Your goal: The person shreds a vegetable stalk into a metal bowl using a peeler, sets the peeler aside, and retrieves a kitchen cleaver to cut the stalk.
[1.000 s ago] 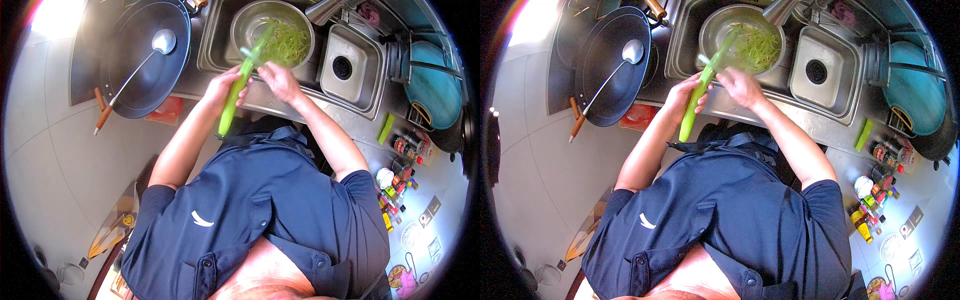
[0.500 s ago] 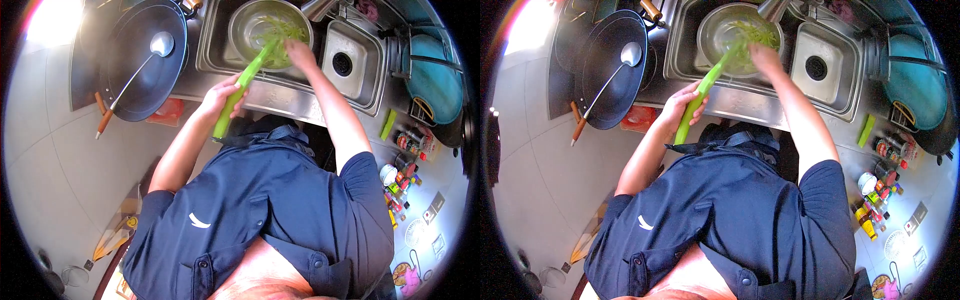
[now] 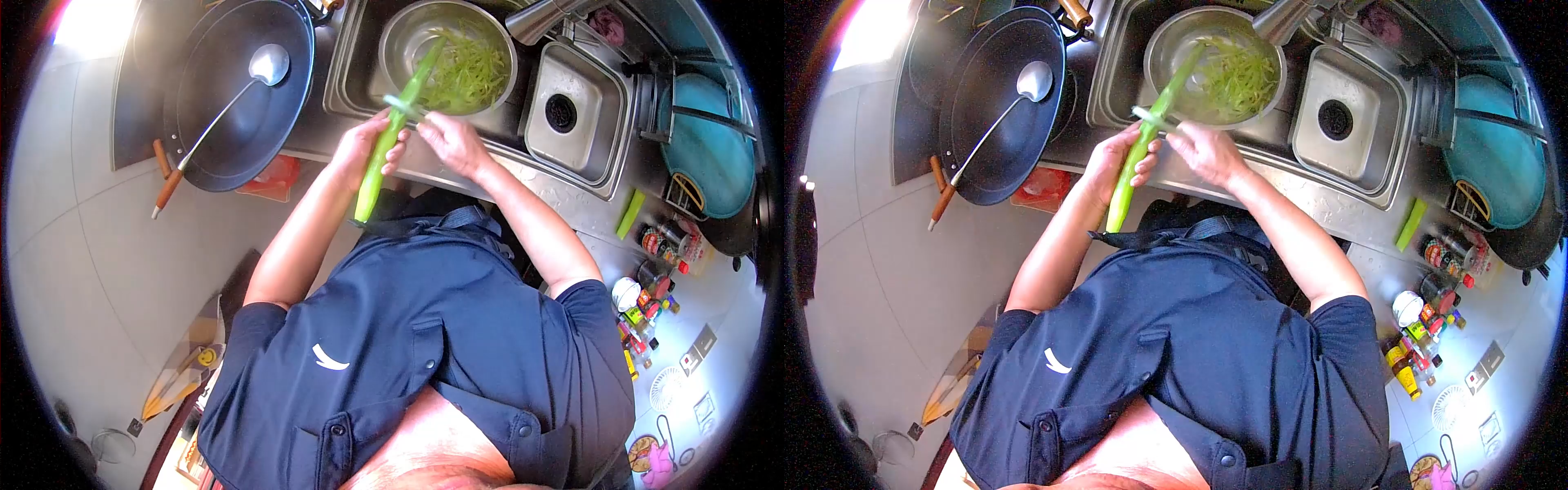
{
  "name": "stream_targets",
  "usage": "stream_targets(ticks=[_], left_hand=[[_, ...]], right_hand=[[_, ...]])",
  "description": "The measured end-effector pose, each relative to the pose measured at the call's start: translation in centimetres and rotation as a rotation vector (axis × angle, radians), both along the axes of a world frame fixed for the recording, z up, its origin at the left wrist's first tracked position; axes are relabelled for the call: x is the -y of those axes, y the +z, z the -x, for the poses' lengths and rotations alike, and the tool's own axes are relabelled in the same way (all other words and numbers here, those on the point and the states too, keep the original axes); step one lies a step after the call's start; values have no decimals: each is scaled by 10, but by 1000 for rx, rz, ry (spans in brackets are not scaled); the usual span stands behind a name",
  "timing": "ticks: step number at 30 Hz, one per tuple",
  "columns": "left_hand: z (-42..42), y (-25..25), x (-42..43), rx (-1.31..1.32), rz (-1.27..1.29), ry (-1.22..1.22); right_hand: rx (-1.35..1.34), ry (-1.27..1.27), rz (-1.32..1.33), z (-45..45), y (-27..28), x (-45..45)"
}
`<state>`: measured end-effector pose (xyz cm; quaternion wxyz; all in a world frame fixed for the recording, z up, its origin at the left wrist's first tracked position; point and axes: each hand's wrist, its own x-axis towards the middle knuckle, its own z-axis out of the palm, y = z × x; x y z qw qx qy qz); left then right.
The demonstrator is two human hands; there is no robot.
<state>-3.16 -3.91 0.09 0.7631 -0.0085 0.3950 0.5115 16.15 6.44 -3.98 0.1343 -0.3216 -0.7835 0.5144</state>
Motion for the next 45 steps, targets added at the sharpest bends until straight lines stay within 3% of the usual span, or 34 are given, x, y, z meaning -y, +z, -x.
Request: stream_targets(ticks=[5, 8, 9, 10, 13, 15, 20, 23, 25, 28, 31, 38, 40, 42, 43, 44, 45], left_hand=[[-2, 3, 1, -48, 4, -22], [0, 13, 8, -77, -96, -73], [-1, 18, 11, -78, -93, -79], [-1, 23, 14, -103, -71, -116], [-1, 28, 21, -113, -44, -174], [-1, 26, 24, -2, -45, -106], [2, 11, 18, 25, 41, -21], [-4, 14, 10, -33, 77, 16], [-4, 9, 1, -20, 106, -1], [-2, -4, -8, 93, 120, -56], [3, -16, -8, 182, 4, -85], [-1, -14, -9, -111, 98, -186], [-7, -1, -6, -195, 60, -235], [-10, 8, -3, -221, 63, -227], [-13, 13, 1, -247, 67, -219], [-15, 17, 3, -248, 65, -223], [-17, 21, 6, -246, 103, -190]], right_hand=[[112, 72, -103, -5, -2, 0], [191, -109, -34, -7, -38, -33], [366, -169, 84, -9, -56, -56], [345, -211, 64, -14, -43, -70], [557, -290, -43, -27, -82, -121], [599, -341, -144, -31, -78, -136], [486, -416, -171, -23, -54, -120], [406, -349, -131, -13, -28, -89], [305, -209, 45, -7, -16, -61], [-7, -65, -134, -1, -4, -21], [-18, -11, -95, 1, 13, 0], [-10, 76, -188, -2, 10, -1], [133, 73, -209, -7, 6, -12], [90, -178, -277, -7, -40, -30], [523, -64, 37, -11, -39, -63], [371, -217, 8, -17, -52, -74], [416, -272, -130, -22, -65, -92]])
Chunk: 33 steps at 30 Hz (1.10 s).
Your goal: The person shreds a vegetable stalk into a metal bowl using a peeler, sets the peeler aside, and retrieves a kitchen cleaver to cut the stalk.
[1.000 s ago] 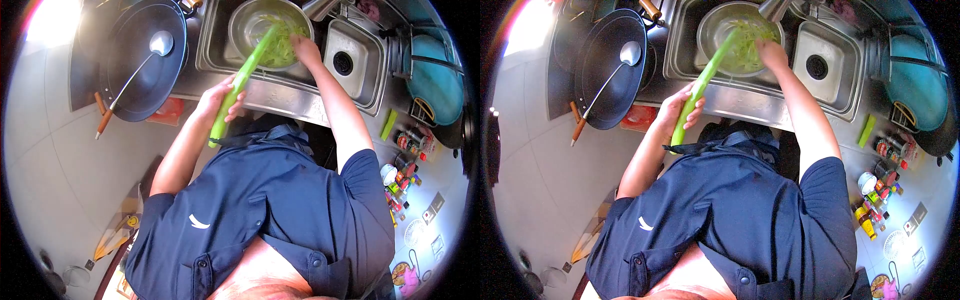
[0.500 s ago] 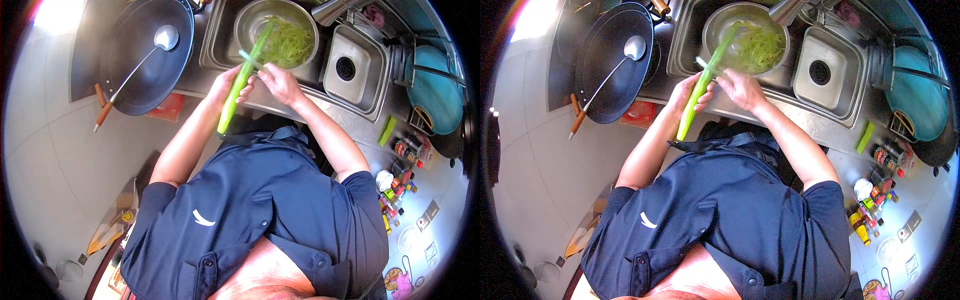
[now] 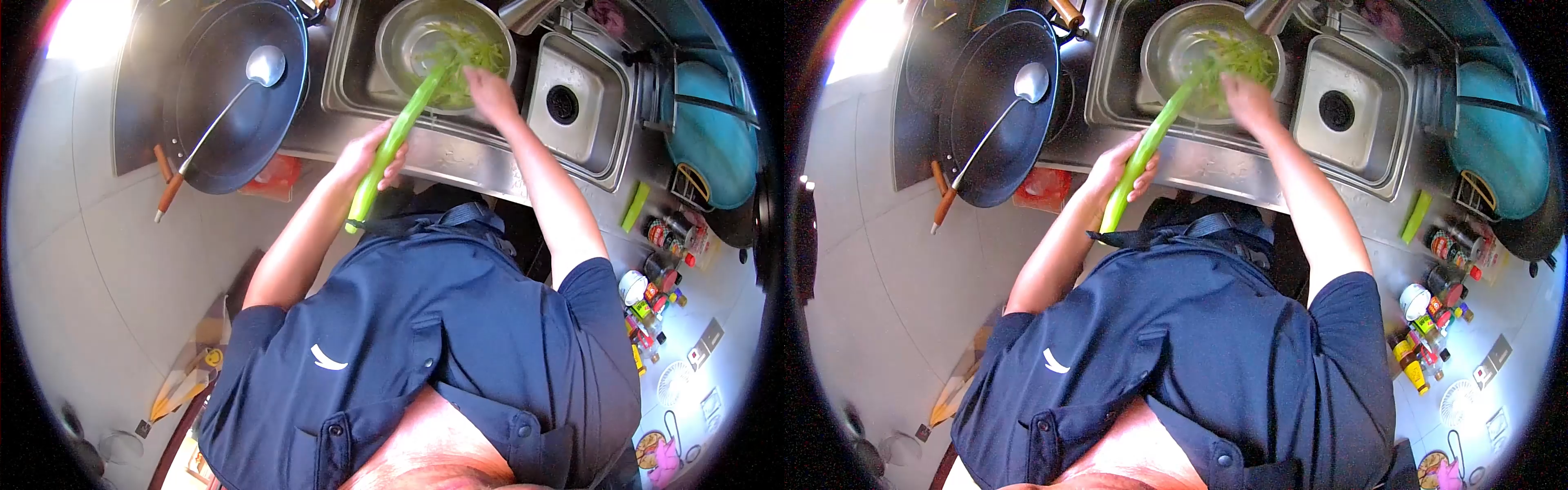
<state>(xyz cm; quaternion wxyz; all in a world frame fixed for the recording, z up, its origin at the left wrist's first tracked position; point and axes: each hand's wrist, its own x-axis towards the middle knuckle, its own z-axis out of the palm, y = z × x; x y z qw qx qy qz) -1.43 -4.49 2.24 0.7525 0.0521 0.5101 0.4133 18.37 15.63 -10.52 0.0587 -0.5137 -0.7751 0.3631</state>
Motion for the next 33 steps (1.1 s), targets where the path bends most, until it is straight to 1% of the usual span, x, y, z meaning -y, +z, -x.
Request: stream_targets(ticks=[2, 5, 6, 8, 10, 12, 16, 17, 18, 20, 21, 22, 23, 24, 26, 28, 29, 30, 31, 33], left_hand=[[1, 0, 2, -4, 36, 44], [10, -18, 3, 64, 16, 15], [14, -27, 0, 92, 22, -6], [18, -32, -6, 119, 30, -23], [15, -32, -14, 105, 42, 10], [14, -33, -17, 97, 58, 23], [11, -22, -24, 39, 135, 66], [10, -22, -23, 39, 134, 63], [8, -22, -21, 35, 102, 61], [10, -32, -15, 30, 72, 60], [13, -43, -11, 14, 49, 13], [12, -36, -13, -2, 24, -34], [9, -26, -12, -67, -42, 22], [9, -21, -10, -67, -41, 18], [14, -16, -8, -78, -86, -35], [18, -17, 0, -54, -70, -61], [16, -14, 5, -50, -76, -61], [15, -12, 8, -45, -83, -61], [16, -13, 9, -45, -84, -62], [17, -14, 11, -38, -64, -44]], right_hand=[[24, -51, -91, -4, 7, -16], [-50, -19, -57, 2, 37, 0], [-108, 12, 94, 6, 59, 14], [-276, 96, 133, 11, 57, 46], [-315, 294, 96, 17, 70, 70], [-388, 340, 19, 21, 86, 90], [-364, 421, 52, 22, 92, 101], [-421, 406, 28, 22, 93, 102], [-420, 402, 28, 21, 91, 101], [-308, 441, 3, 19, 87, 95], [-308, 439, 6, 18, 80, 91], [-283, 411, 15, 18, 70, 85], [-258, 383, 23, 19, 63, 77], [-203, 375, 25, 23, 62, 64], [-73, 187, 94, 23, 28, 35], [-49, 52, 101, 18, 12, 4], [41, 29, 55, 12, 6, -16], [132, 7, 7, 6, 6, -30], [131, 6, 6, 3, 16, -35], [237, -51, 15, 0, 35, -41]])
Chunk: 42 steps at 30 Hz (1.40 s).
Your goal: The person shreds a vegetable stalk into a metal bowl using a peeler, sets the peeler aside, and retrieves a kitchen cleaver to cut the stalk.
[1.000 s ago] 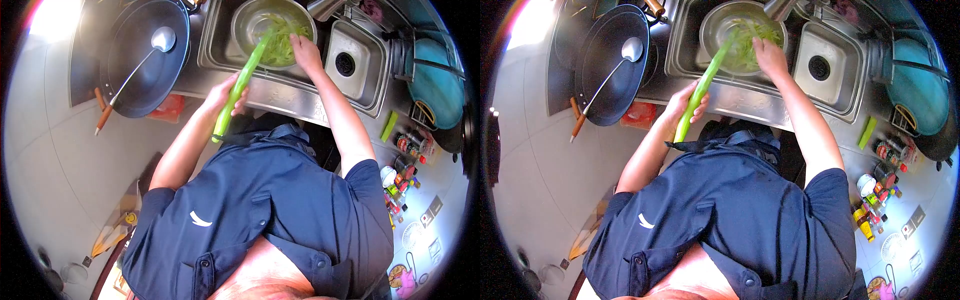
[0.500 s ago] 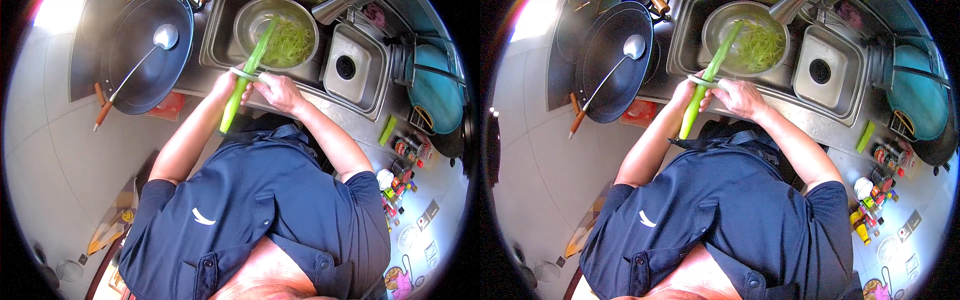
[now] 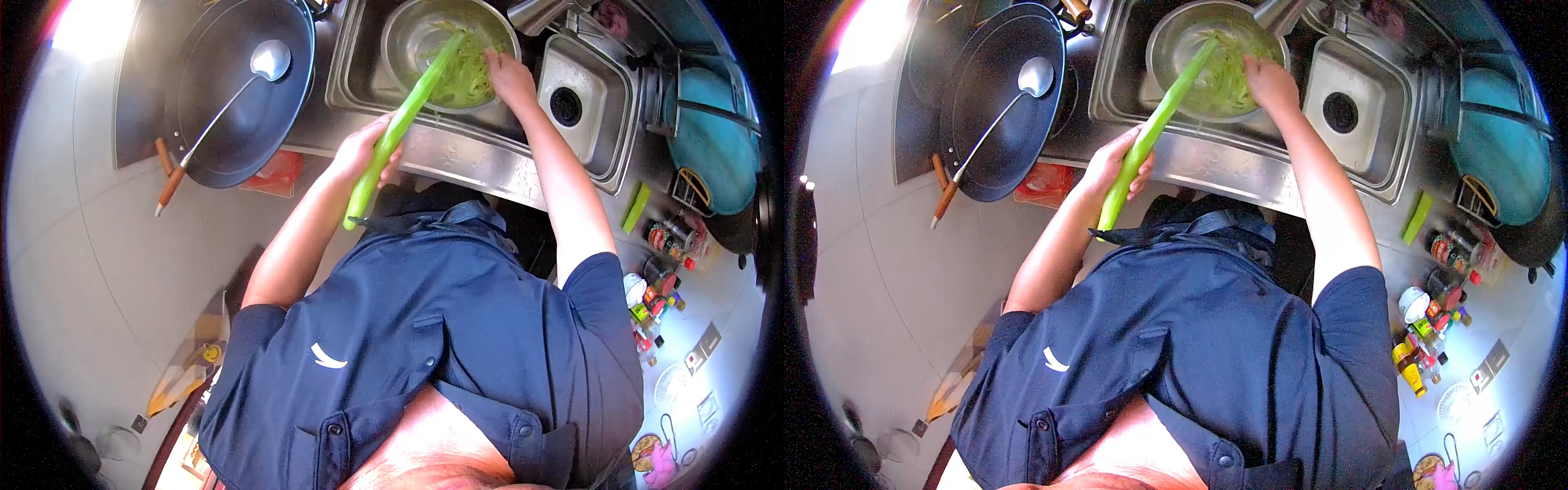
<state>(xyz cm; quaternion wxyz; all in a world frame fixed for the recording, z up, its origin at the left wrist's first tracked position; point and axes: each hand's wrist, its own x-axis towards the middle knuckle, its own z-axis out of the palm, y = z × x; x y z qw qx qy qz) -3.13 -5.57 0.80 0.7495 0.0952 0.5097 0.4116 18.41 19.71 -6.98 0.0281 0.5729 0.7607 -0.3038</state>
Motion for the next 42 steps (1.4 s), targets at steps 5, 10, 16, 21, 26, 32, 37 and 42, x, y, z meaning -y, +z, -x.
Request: stream_targets(ticks=[5, 10, 16, 21, 26, 32, 37, 42], left_hand=[[-2, -5, -12, -70, 7, 23], [-5, -10, -22, -148, -20, 18], [-7, -8, -22, -217, 87, -22], [-6, 7, -7, -179, 26, -66], [-2, 4, 6, -101, 12, -20], [19, -33, 23, 152, 91, 29], [6, -10, 16, 129, 51, 182], [5, -5, 10, 113, -46, 173]], right_hand=[[-185, 159, 166, 7, 28, 54], [-474, 348, 47, 23, 28, 126], [-498, 350, 43, 25, 27, 130], [-190, 55, 111, 15, -24, 49], [-48, 67, -38, 3, -18, -2], [-101, -8, -161, 10, 7, 6], [-31, 47, -239, 14, -10, 17], [62, 65, -196, 11, 3, 21]])
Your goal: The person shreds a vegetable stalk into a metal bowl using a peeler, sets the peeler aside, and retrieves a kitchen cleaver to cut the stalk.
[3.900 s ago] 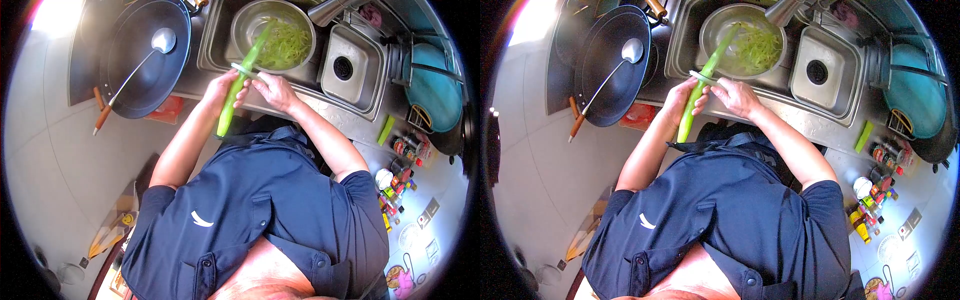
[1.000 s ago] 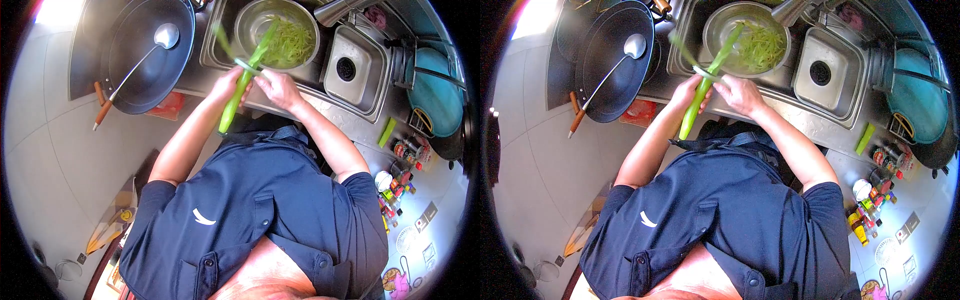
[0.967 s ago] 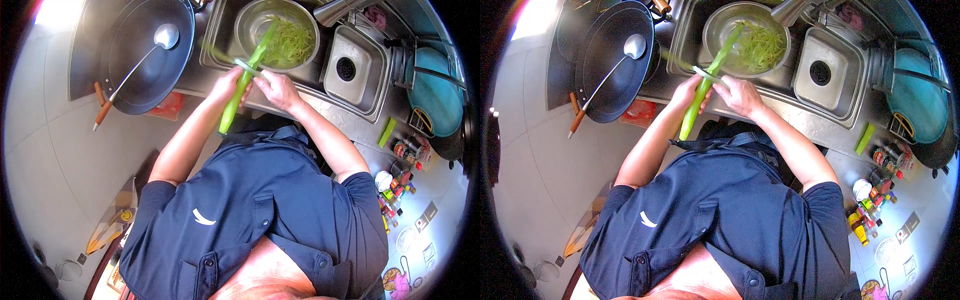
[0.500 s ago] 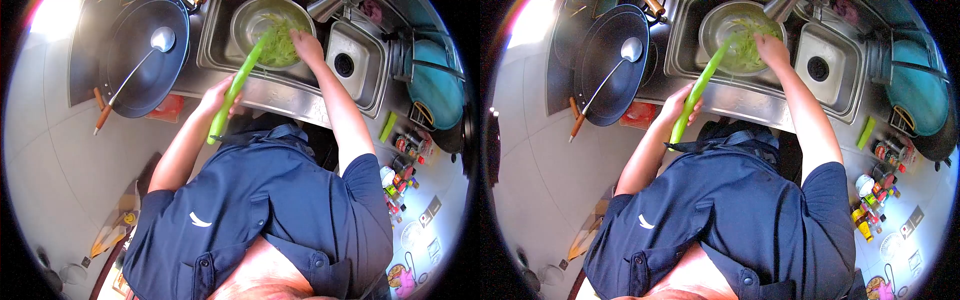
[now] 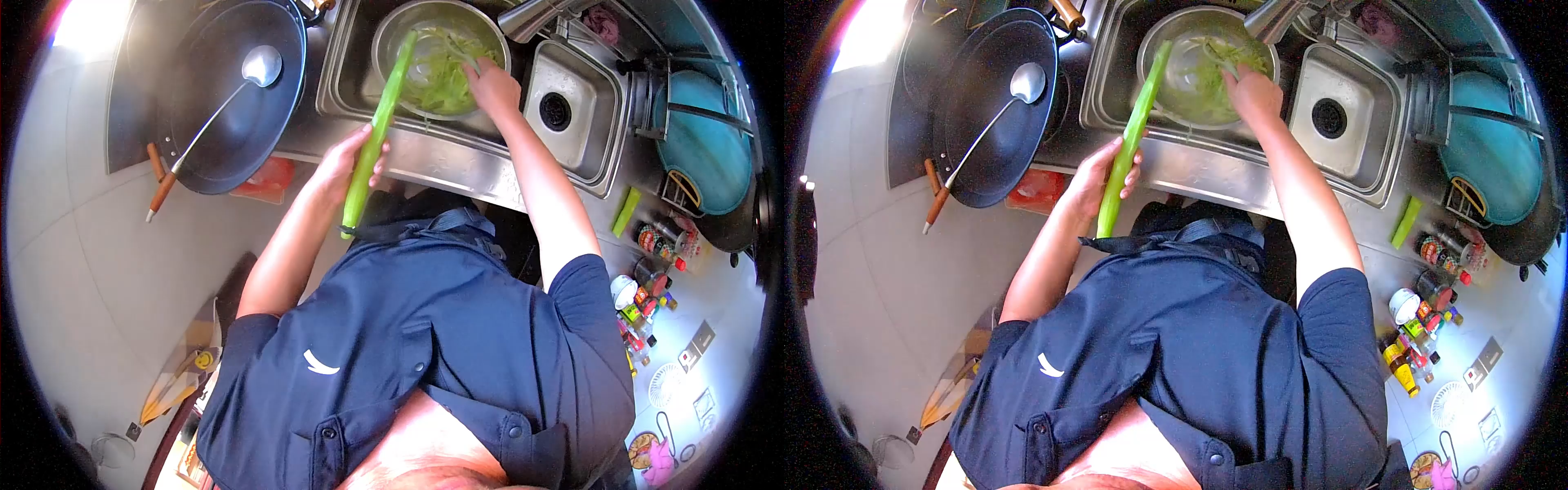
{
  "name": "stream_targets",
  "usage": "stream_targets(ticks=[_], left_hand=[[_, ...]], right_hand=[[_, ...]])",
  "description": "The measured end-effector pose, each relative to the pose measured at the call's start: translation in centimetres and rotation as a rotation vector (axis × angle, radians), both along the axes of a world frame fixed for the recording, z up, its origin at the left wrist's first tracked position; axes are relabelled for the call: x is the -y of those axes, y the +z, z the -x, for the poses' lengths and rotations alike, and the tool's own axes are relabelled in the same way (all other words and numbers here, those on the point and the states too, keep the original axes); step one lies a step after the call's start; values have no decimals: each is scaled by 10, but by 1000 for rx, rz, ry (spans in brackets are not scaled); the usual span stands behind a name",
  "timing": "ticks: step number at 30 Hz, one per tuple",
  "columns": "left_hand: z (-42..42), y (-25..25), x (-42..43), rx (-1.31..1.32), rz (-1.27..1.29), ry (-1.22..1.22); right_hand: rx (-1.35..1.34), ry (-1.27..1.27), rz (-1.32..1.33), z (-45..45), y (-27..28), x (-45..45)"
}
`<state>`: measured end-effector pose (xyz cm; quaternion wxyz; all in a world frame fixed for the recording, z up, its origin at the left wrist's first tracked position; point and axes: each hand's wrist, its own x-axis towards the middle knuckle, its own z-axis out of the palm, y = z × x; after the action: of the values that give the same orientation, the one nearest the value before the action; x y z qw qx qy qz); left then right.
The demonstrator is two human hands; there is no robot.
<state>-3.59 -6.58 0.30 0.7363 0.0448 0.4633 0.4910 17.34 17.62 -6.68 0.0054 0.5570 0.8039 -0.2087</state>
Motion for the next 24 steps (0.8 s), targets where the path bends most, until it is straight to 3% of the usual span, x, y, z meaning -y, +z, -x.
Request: stream_targets(ticks=[8, 11, 17, 24], left_hand=[[4, -9, -5, -2, 3, 3], [2, -10, -5, 13, -17, -10], [-2, -4, -13, -12, -47, -27], [-4, -4, -16, 6, -68, -14]], right_hand=[[-213, -108, 9, -9, -23, 3], [-46, -23, 90, -12, -20, 5], [-119, -31, -85, -20, -11, 15], [-239, -168, -112, -16, 2, 15]])
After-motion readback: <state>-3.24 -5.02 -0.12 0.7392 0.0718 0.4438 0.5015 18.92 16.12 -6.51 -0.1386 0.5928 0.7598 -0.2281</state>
